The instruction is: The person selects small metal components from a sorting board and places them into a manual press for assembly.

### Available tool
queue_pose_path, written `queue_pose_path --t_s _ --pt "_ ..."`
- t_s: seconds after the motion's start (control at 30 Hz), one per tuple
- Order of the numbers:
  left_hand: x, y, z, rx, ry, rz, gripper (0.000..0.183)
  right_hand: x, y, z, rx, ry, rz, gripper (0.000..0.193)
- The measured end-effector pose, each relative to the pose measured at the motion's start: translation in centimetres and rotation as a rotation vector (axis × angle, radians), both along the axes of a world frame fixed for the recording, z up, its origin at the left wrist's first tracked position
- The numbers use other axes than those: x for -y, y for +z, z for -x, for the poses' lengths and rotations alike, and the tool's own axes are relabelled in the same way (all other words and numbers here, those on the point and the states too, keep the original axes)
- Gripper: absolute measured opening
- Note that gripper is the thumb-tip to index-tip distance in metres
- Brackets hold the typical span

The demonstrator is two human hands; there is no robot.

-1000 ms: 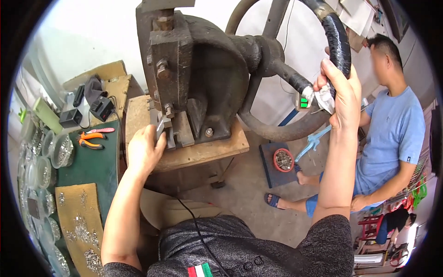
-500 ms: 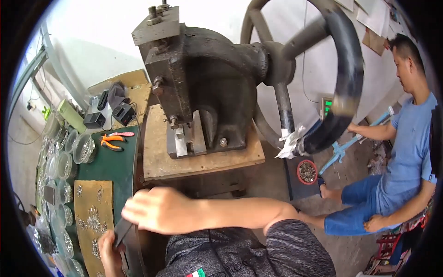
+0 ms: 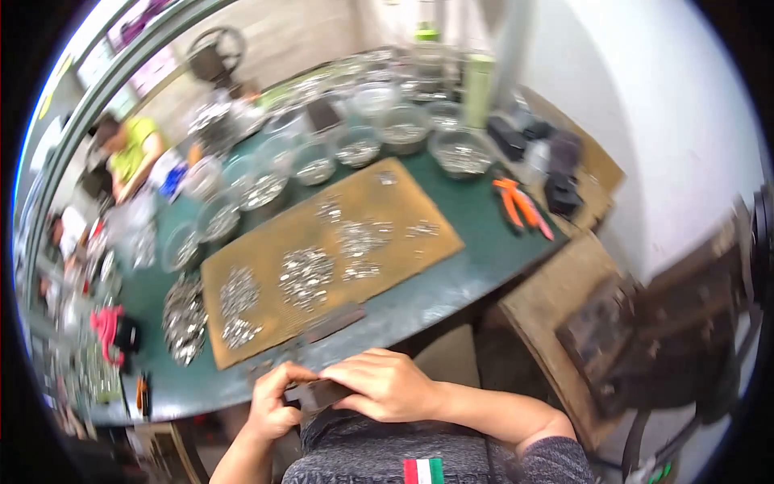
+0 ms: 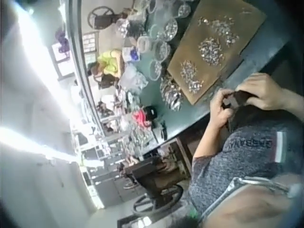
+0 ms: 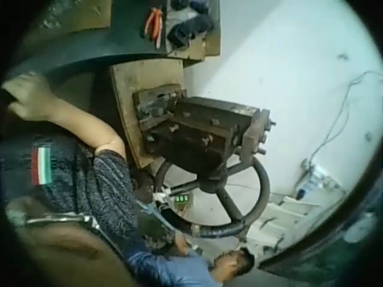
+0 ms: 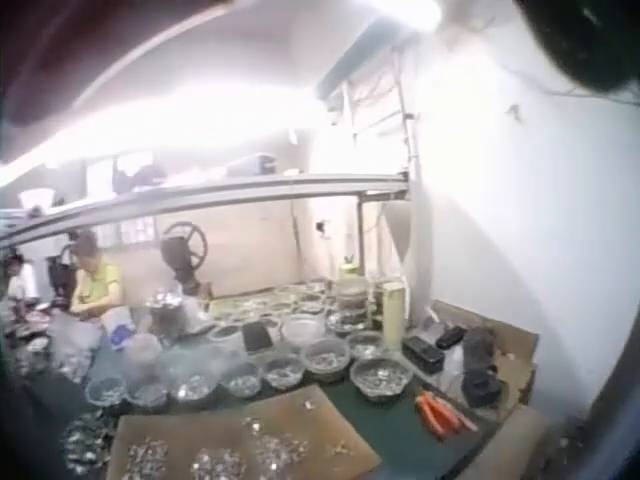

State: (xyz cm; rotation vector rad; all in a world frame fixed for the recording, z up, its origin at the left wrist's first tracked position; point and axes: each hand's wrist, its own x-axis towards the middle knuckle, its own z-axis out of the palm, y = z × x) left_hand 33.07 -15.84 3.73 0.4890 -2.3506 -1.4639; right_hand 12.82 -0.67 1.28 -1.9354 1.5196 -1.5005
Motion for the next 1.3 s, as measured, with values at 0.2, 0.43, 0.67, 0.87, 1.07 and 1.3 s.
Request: queue_pose_path --t_s 0.2,0.43,0.67,0.87,1.07,1.3 --pt "-3.8 -5.3 0.2 0.063 0.252 0.387 0.06 2.6 -0.8 1.2 0.705 0.328 -0.369 0.047" --pt "-1.4 -4.2 0.9 0.027 0.309 0.639 0.048 3.6 -3.5 5.3 0.751 0.251 -0.533 0.039" --pt "2.7 -5.3 2.9 0.022 0.278 0.736 0.05 5.7 -4.9 7.2 -0.117 -0.106 -0.174 0.049" --pt "3.6 -5.6 3.5 0.051 0.253 0.684 0.048 6.0 -4.1 7.6 -0.185 -0.17 -0.244 0.041" --pt "3.5 -5.2 5.2 0.005 0.231 0.723 0.049 5.5 -5.7 8.1 -0.066 -0.293 -0.159 0.029" --pt "3.2 -6.7 7.1 -0.065 0.181 0.775 0.039 5.3 -3.8 8.2 -0.115 -0.225 -0.252 0.037"
